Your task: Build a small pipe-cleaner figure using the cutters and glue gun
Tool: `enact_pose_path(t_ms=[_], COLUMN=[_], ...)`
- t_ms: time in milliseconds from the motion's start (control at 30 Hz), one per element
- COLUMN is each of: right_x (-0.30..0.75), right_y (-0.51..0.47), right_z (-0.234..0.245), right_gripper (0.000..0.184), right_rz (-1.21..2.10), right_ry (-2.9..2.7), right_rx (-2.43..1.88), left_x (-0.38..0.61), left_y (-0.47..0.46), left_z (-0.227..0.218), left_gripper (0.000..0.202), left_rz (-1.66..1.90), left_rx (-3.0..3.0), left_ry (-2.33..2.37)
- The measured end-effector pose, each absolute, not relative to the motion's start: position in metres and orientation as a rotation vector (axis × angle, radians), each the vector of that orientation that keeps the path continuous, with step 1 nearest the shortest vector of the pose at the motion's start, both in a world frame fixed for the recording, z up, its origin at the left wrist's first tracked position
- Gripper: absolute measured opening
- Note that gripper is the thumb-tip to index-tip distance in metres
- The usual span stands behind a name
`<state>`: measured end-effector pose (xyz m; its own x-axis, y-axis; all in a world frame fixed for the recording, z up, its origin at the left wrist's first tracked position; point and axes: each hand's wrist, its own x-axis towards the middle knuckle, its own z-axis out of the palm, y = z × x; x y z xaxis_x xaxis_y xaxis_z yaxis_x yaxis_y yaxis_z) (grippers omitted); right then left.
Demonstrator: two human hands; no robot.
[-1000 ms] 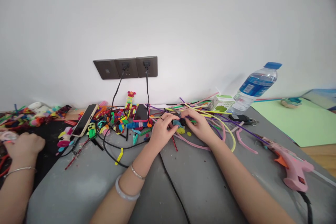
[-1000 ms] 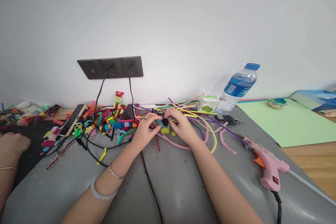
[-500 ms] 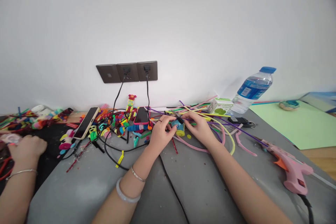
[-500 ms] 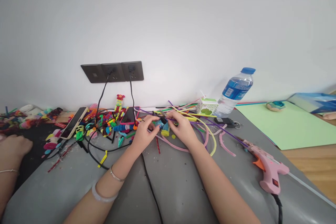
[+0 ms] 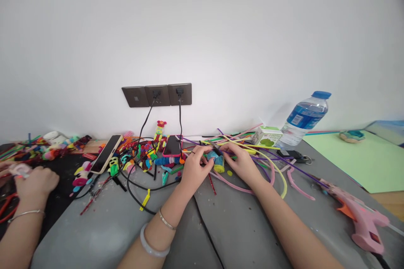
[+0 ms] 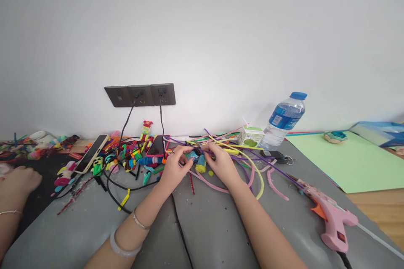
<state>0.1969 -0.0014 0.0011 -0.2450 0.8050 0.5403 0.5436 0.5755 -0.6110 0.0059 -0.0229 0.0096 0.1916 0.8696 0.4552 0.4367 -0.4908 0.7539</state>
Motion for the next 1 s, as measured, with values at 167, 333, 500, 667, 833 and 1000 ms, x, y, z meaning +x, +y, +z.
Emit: enact_pose_path(t_ms=[167,333,500,667,833,1000], right_x=[0.204,0.205,0.201,0.194,0.186,0.185], right_y=[0.005,0.005,-0.003,-0.013,-0.018,-0.017], right_z=[-0.002,-0.001,0.008,0.017,0.017,0.012], right_gripper=[0.017,0.013,0.008,0.012,0.010,0.008], right_rz=[0.263,0.284,0.272,0.402,0.585,0.610], right_ry=[-1.838,-1.754,-1.783,-1.902,-1.959,-1.937], right_rx=[-1.173,-1.209,-1.143,-1.027,-0.985,-1.011], left_x=[0.005,0.004,0.006,0.007,0.008,0.010], left_y=[-0.020,-0.018,-0.016,-0.014,-0.015,-0.016], left_z=[0.006,0.003,0.002,-0.002,-0.001,-0.002], left_gripper=[0.051,0.034,0.025,0.025,0.026,0.026], left_rz=[1.293,1.325,1.383,1.419,1.385,1.326], left_rx=[1.972,1.989,1.842,1.628,1.500,1.443], left_ry=[1.224,1.232,1.230,1.209,1.180,1.111])
